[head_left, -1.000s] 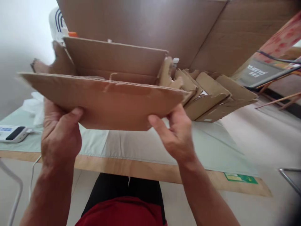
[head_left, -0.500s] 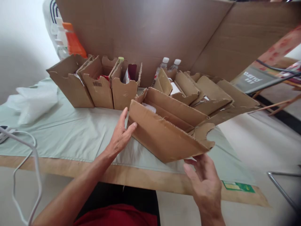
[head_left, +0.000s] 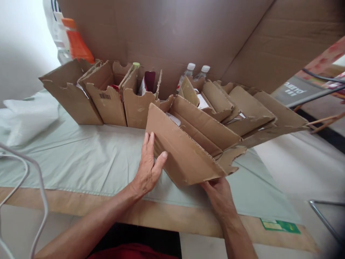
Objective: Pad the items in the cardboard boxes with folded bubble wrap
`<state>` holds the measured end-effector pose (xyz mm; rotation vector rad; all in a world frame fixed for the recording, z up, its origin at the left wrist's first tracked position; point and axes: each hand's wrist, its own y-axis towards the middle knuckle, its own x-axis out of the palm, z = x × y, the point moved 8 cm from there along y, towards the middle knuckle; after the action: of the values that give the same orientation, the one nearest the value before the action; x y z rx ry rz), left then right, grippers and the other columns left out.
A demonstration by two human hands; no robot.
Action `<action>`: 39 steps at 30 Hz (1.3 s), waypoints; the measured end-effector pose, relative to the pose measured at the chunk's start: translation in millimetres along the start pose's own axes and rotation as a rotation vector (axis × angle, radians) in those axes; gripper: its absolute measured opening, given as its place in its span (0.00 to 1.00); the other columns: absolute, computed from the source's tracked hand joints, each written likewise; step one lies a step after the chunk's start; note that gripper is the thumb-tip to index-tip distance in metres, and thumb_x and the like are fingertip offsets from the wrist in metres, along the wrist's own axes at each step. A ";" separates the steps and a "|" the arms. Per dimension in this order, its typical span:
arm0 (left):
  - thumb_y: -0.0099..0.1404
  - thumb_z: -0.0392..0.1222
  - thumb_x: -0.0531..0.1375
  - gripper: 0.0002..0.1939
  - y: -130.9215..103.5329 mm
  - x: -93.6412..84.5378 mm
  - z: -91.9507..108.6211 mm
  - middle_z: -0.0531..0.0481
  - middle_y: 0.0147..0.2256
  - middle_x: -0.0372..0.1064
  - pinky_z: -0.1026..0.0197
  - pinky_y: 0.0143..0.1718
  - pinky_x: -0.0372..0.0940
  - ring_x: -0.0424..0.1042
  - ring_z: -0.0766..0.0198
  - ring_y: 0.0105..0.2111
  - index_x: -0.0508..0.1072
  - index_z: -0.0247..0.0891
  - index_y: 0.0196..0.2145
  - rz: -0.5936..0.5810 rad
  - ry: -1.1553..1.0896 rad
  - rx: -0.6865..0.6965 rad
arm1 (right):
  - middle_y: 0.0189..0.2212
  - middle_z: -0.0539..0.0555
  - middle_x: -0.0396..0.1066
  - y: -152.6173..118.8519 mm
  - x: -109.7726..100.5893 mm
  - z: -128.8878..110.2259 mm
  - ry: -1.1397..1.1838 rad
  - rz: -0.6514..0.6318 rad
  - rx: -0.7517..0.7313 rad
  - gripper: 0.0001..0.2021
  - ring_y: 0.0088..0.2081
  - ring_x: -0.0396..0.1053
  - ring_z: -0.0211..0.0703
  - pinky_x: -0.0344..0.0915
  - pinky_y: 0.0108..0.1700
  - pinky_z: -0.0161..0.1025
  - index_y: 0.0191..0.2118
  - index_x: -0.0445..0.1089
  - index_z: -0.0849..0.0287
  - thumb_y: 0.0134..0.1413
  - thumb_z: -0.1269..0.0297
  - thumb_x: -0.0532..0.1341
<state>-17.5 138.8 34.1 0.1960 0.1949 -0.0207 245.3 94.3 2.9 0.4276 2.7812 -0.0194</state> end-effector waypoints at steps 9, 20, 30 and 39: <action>0.75 0.62 0.49 0.38 11.2 14.9 -14.5 0.42 0.76 0.43 0.44 0.76 0.39 0.41 0.53 0.76 0.51 0.38 0.74 -0.112 -0.109 -0.043 | 0.33 0.55 0.80 -1.9 27.6 -30.1 -0.382 -0.029 -0.044 0.17 0.32 0.75 0.48 0.70 0.38 0.44 0.38 0.73 0.55 0.53 0.46 0.64; 0.75 0.62 0.50 0.38 20.9 4.3 -25.7 0.43 0.76 0.43 0.42 0.75 0.37 0.42 0.51 0.76 0.51 0.41 0.74 -0.087 -0.175 -0.111 | 0.29 0.58 0.79 72.4 81.6 -64.5 -0.894 -0.047 -0.090 0.16 0.34 0.77 0.55 0.61 0.34 0.43 0.32 0.74 0.55 0.59 0.47 0.61; 0.73 0.60 0.53 0.39 19.1 10.3 -33.3 0.42 0.75 0.42 0.37 0.74 0.42 0.45 0.48 0.75 0.51 0.41 0.74 -0.173 -0.188 -0.221 | 0.33 0.66 0.80 116.2 117.7 -66.5 -0.935 0.005 -0.123 0.19 0.37 0.78 0.57 0.60 0.36 0.43 0.38 0.79 0.59 0.69 0.54 0.54; 0.73 0.61 0.54 0.37 20.4 6.2 -39.4 0.39 0.73 0.51 0.41 0.74 0.47 0.51 0.48 0.73 0.58 0.39 0.71 -0.062 -0.321 -0.287 | 0.52 0.60 0.79 90.6 150.4 -79.1 -0.693 -0.133 -0.390 0.21 0.45 0.77 0.49 0.69 0.50 0.45 0.57 0.74 0.58 0.61 0.64 0.56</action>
<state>-18.1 166.6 -1.1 -0.1009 -0.1167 -0.0849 111.4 229.4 32.9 0.1000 2.0570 0.2840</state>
